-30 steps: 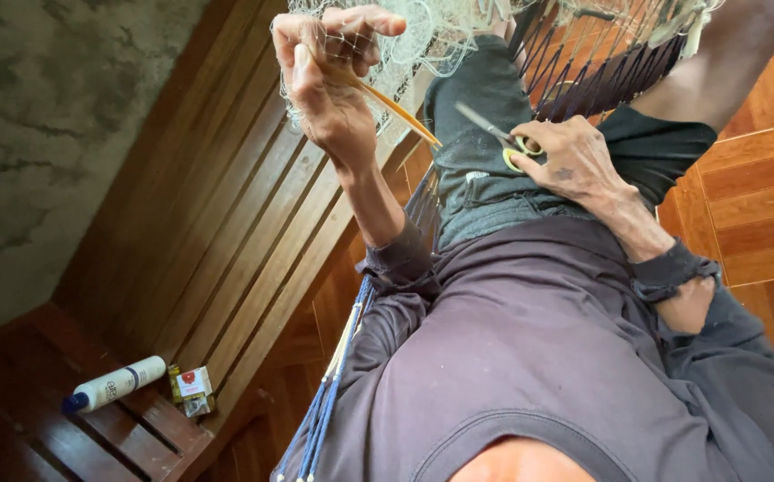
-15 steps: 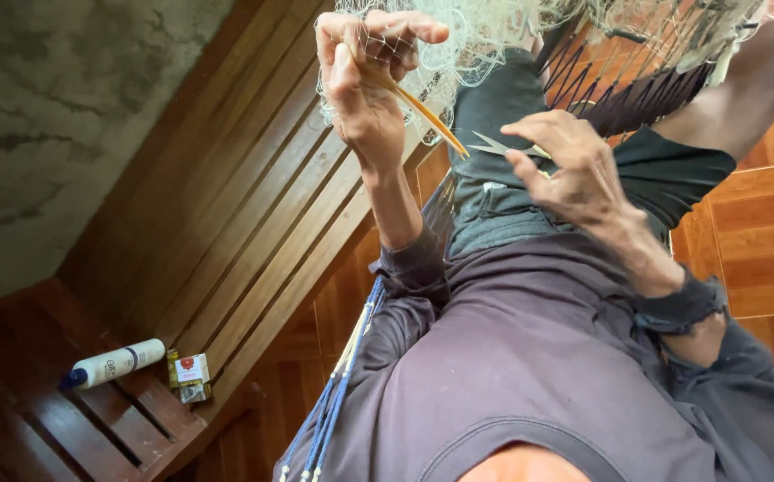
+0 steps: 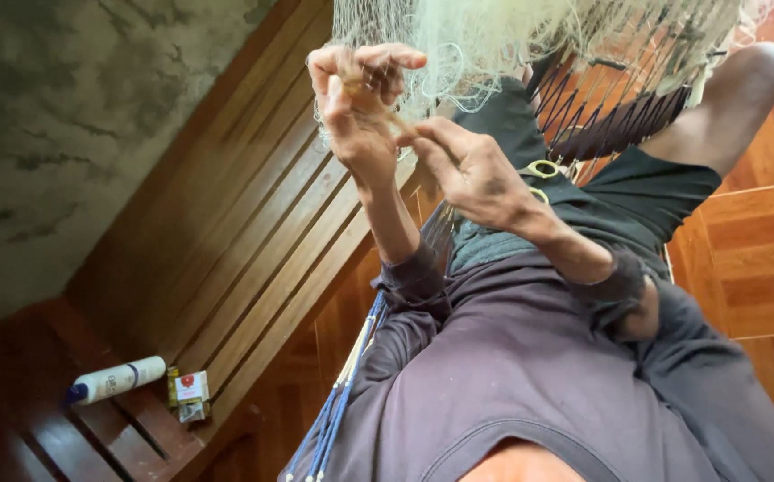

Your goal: Repairing a fishing net by cutting out damaged sections and re-weaving the mesh using a plastic shuttle.

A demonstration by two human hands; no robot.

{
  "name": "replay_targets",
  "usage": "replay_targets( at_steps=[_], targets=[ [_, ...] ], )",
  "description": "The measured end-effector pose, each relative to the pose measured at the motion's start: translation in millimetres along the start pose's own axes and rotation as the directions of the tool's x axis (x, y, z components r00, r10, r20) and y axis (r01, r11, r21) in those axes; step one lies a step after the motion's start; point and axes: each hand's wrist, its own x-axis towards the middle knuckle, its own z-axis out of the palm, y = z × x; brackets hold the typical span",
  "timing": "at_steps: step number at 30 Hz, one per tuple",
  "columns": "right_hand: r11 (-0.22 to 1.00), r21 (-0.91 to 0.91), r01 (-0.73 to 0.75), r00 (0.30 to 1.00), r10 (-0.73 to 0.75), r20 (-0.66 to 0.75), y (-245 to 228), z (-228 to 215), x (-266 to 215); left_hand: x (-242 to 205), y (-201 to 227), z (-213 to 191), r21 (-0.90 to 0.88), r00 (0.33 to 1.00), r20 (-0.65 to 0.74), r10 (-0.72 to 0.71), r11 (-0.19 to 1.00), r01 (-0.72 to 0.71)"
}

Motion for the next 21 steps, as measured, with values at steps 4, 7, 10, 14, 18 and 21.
replay_targets(
  at_steps=[4, 7, 10, 14, 18, 21],
  targets=[
    [0.987, 0.046, -0.152, 0.988, 0.152, -0.003, 28.3, 8.4, -12.7, 4.8, 2.6, -18.6, -0.006, 0.999, -0.042, 0.011, 1.0, -0.011],
    [0.933, 0.331, -0.145, 0.971, 0.198, -0.132, 64.1, 23.7, -17.4, 5.2, -0.1, -40.9, -0.064, 0.994, -0.096, 0.043, 0.997, -0.049],
    [0.851, 0.501, -0.159, 0.932, 0.297, -0.209, 83.2, 35.9, -16.7, 1.0, 2.0, -54.8, -0.108, 0.988, -0.13, 0.083, 0.989, -0.097],
    [0.713, 0.646, -0.272, 0.905, 0.419, -0.081, 86.3, 43.3, -12.3, -6.1, 6.8, -66.2, -0.126, 0.967, -0.251, 0.047, 0.989, -0.081],
    [0.665, 0.656, -0.356, 0.886, 0.464, 0.009, 85.6, 52.2, -7.4, -9.1, 15.0, -79.4, -0.061, 0.968, -0.241, 0.063, 0.995, -0.08],
    [0.636, 0.683, -0.359, 0.885, 0.465, 0.032, 93.7, 54.7, -4.0, -9.2, 18.3, -87.9, -0.121, 0.952, -0.288, 0.102, 0.983, -0.141]
  ],
)
